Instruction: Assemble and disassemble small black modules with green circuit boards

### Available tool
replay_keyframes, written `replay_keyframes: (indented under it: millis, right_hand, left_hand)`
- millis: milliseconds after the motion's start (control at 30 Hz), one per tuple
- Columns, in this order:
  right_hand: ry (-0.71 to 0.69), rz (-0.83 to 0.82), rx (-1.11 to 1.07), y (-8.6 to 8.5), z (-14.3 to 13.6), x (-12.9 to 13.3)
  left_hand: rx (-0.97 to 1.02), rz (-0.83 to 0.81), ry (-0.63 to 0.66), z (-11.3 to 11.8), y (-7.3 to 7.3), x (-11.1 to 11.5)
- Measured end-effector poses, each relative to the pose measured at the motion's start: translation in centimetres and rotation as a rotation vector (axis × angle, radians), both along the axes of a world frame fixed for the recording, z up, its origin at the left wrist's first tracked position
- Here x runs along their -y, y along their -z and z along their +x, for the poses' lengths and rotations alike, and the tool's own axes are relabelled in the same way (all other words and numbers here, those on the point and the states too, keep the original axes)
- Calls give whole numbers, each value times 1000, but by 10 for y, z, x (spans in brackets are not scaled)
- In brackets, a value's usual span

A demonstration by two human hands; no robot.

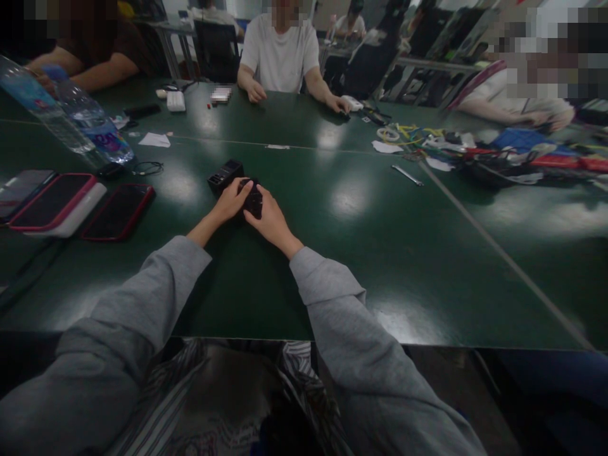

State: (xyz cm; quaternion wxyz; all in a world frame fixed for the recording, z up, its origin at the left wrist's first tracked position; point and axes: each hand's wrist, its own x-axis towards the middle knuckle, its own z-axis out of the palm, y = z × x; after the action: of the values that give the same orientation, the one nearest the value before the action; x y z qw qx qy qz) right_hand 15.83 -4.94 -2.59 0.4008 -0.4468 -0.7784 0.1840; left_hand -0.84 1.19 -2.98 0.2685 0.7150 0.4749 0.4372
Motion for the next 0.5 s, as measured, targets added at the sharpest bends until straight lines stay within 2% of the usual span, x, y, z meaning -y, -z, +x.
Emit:
replay_keyframes:
  millis: [200,500]
  right_hand:
    - [19,49,40,1,-3,0]
    - [74,27,29,2,-1,-2]
  left_hand:
    - [-13,-15,-13,1,-1,0]
    - [-2,-12,8,1,1,-2]
